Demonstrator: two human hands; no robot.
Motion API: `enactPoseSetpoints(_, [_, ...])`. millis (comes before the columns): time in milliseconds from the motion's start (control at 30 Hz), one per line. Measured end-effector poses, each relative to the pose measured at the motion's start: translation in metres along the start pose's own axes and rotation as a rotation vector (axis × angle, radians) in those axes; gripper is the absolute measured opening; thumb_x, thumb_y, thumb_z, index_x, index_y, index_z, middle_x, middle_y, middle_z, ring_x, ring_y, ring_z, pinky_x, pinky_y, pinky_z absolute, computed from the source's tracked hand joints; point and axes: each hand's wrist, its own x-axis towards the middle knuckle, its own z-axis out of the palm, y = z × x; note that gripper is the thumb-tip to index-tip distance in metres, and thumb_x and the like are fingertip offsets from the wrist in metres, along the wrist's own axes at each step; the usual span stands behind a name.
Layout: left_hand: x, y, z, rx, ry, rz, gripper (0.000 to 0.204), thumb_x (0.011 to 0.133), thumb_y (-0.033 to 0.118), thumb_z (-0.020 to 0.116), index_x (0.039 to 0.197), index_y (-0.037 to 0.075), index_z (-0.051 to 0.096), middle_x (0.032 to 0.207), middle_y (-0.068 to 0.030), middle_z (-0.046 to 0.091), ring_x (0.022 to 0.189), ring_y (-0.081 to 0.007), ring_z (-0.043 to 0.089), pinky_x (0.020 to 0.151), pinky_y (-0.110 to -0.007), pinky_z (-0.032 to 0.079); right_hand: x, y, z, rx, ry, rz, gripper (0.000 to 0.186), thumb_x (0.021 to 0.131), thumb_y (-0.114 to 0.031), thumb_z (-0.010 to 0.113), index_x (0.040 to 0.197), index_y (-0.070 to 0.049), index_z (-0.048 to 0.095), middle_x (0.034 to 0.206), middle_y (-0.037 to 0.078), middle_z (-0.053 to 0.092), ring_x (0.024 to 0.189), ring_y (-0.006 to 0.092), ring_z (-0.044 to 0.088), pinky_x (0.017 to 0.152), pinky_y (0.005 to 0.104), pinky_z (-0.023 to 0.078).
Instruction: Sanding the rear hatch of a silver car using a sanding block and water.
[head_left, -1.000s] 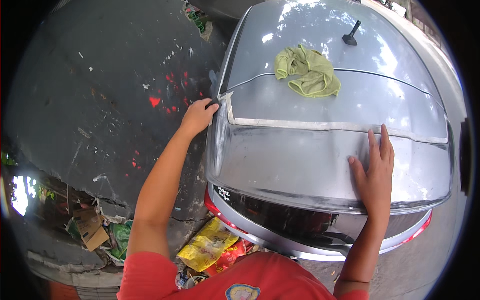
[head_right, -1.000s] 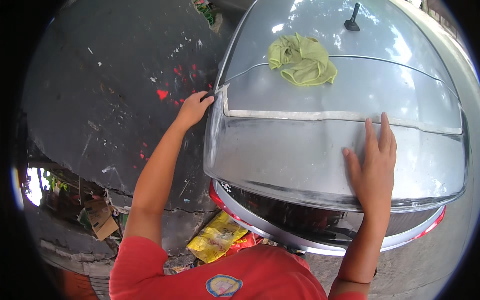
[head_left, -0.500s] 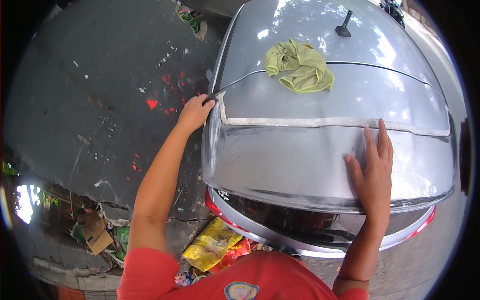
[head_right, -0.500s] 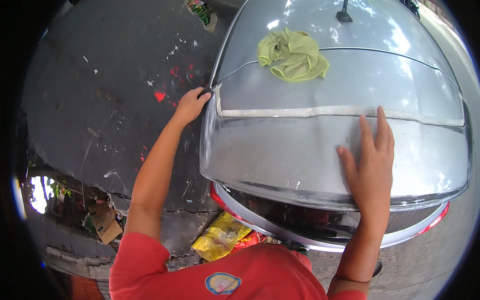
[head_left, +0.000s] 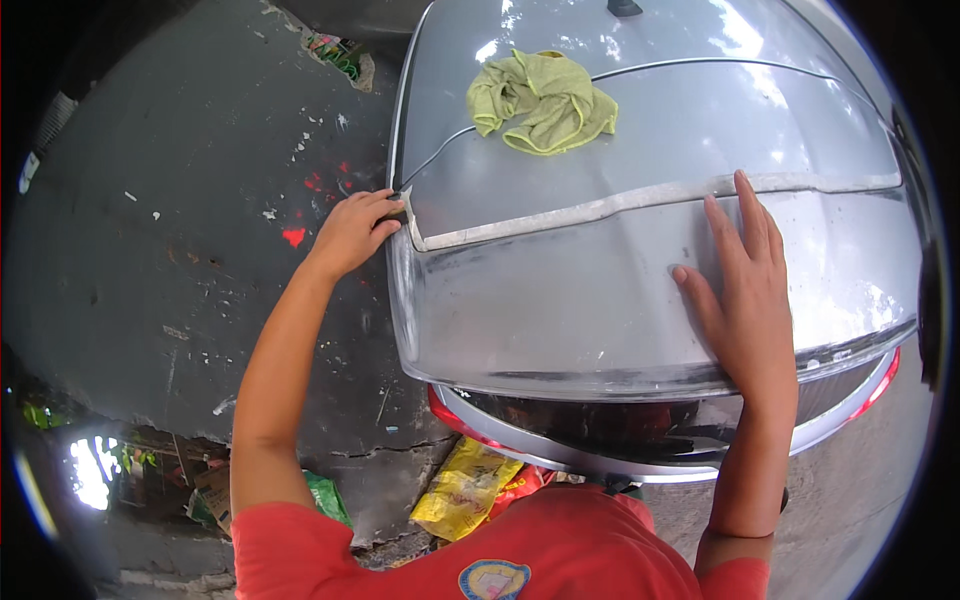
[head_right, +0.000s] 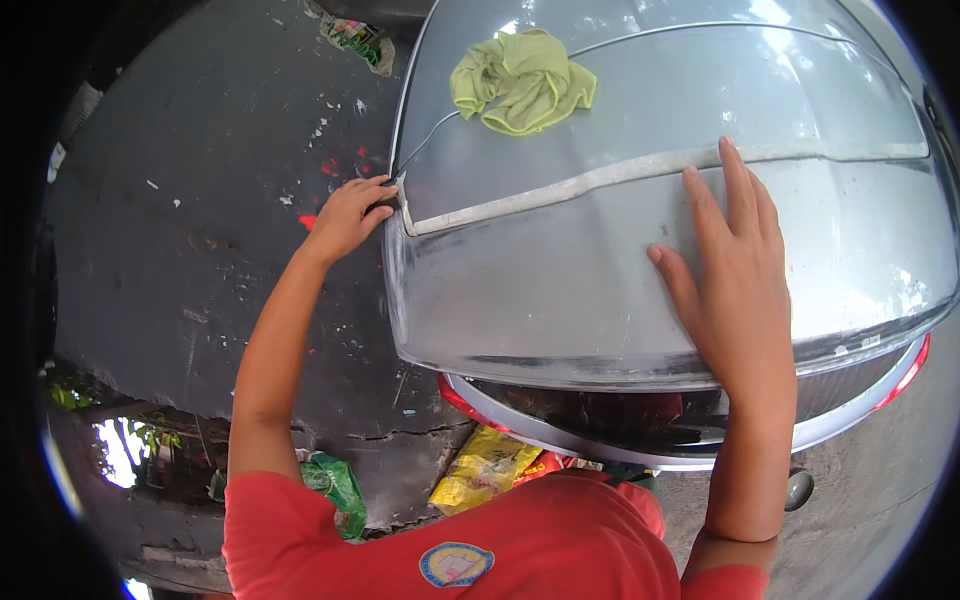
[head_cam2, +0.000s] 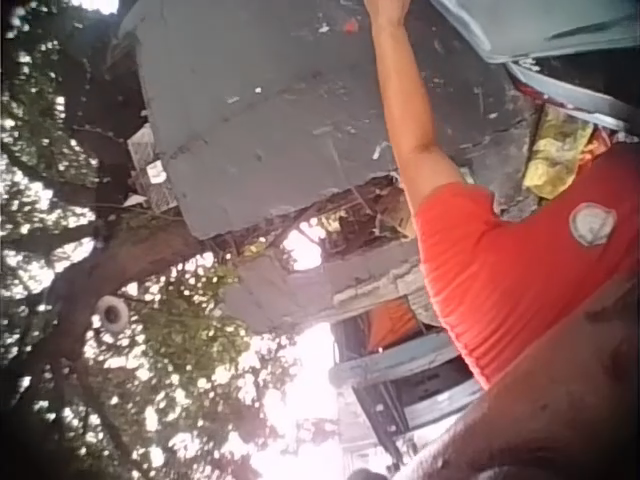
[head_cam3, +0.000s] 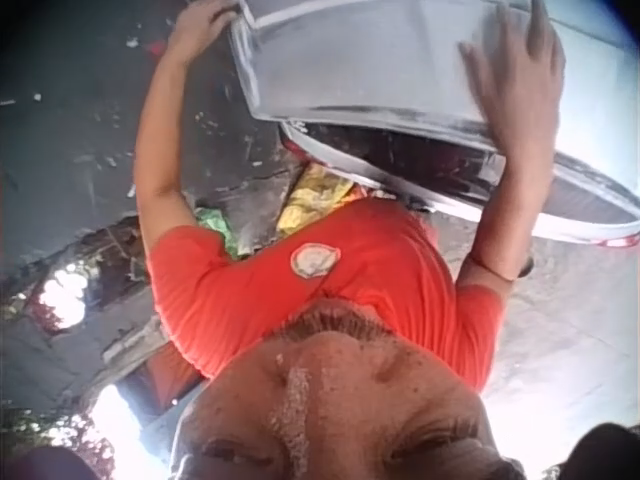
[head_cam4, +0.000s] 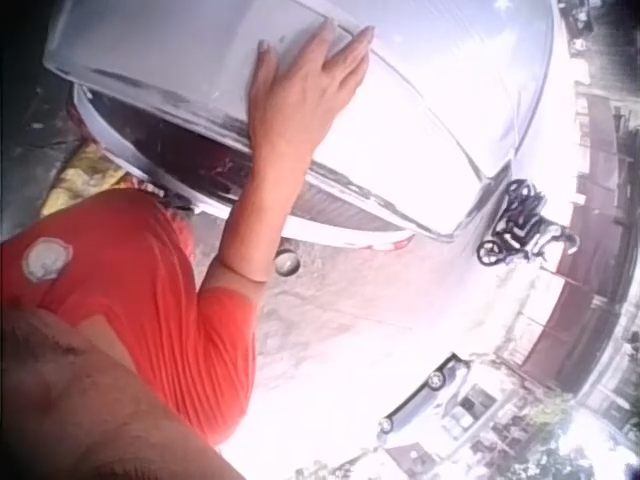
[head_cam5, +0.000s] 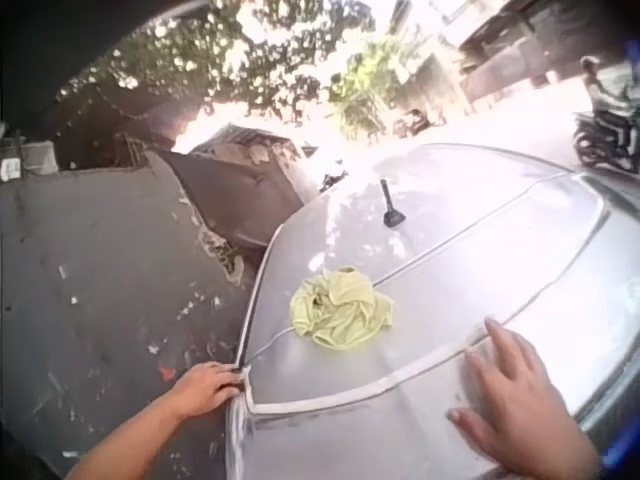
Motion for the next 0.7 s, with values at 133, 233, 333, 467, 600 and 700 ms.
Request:
enactPoseSetpoints(133, [0.004,-0.001,-0.001,0.038,-0.031,0.105,0.034,0.093,0.019,0.071,0.125,0.008,0.071,0.14,-0.0109,0.065,0.127,-0.0324,0.058,0.108,-0.045,0.045,-0.001,0.005,0.003,0.014,0.004,0.007,0.062,0.084,-0.015,0.08,0.14,-0.001,0.057,0.161,0.02,0.039,0.143,0.0435,0.042,0.117,0.0487,0.039])
enactPoseSetpoints(233, [0.009,0.002,-0.009,-0.009,-0.072,0.113,0.031,0.094,0.021,0.07,0.122,0.009,0.073,0.133,-0.0107,0.069,0.125,-0.0316,0.06,0.106,-0.045,0.047,-0.002,0.007,0.002,0.025,-0.005,-0.013,0.06,0.084,-0.015,0.08,0.138,0.0,0.058,0.161,0.02,0.04,0.142,0.0435,0.042,0.117,0.0486,0.039])
enactPoseSetpoints(333, [0.028,-0.008,-0.008,-0.007,-0.087,0.009,0.031,0.092,0.019,0.073,0.121,0.008,0.073,0.136,-0.0108,0.068,0.125,-0.0315,0.06,0.106,-0.044,0.048,-0.003,0.007,0.002,0.026,0.036,-0.012,0.06,0.084,-0.015,0.08,0.137,0.001,0.059,0.16,0.021,0.041,0.142,0.0437,0.043,0.116,0.0484,0.04])
enactPoseSetpoints(467, [0.012,0.005,0.0,0.097,-0.098,0.088,0.032,0.093,0.017,0.071,0.124,0.009,0.072,0.137,-0.012,0.067,0.124,-0.0341,0.06,0.105,-0.044,0.048,-0.002,0.011,0.005,0.024,0.024,-0.016,0.059,0.083,-0.015,0.08,0.136,0.001,0.059,0.16,0.021,0.041,0.141,0.044,0.043,0.115,0.0485,0.041])
enactPoseSetpoints(600, [0.012,-0.011,-0.002,0.139,0.051,0.055,0.034,0.09,0.016,0.073,0.124,0.009,0.072,0.136,-0.0116,0.067,0.123,-0.0341,0.059,0.105,-0.045,0.047,-0.003,0.006,0.001,0.052,0.036,-0.027,0.058,0.083,-0.014,0.08,0.135,0.001,0.059,0.16,0.021,0.041,0.141,0.044,0.043,0.115,0.0486,0.041])
enactPoseSetpoints(700, [-0.018,0.029,0.005,0.12,0.022,0.106,0.034,0.089,0.019,0.074,0.122,0.01,0.072,0.135,-0.0101,0.066,0.122,-0.0345,0.059,0.103,-0.047,0.047,-0.004,0.011,0.006,0.021,0.01,-0.005,0.058,0.083,-0.014,0.08,0.135,0.0,0.059,0.159,0.021,0.041,0.141,0.0444,0.044,0.115,0.0488,0.041])
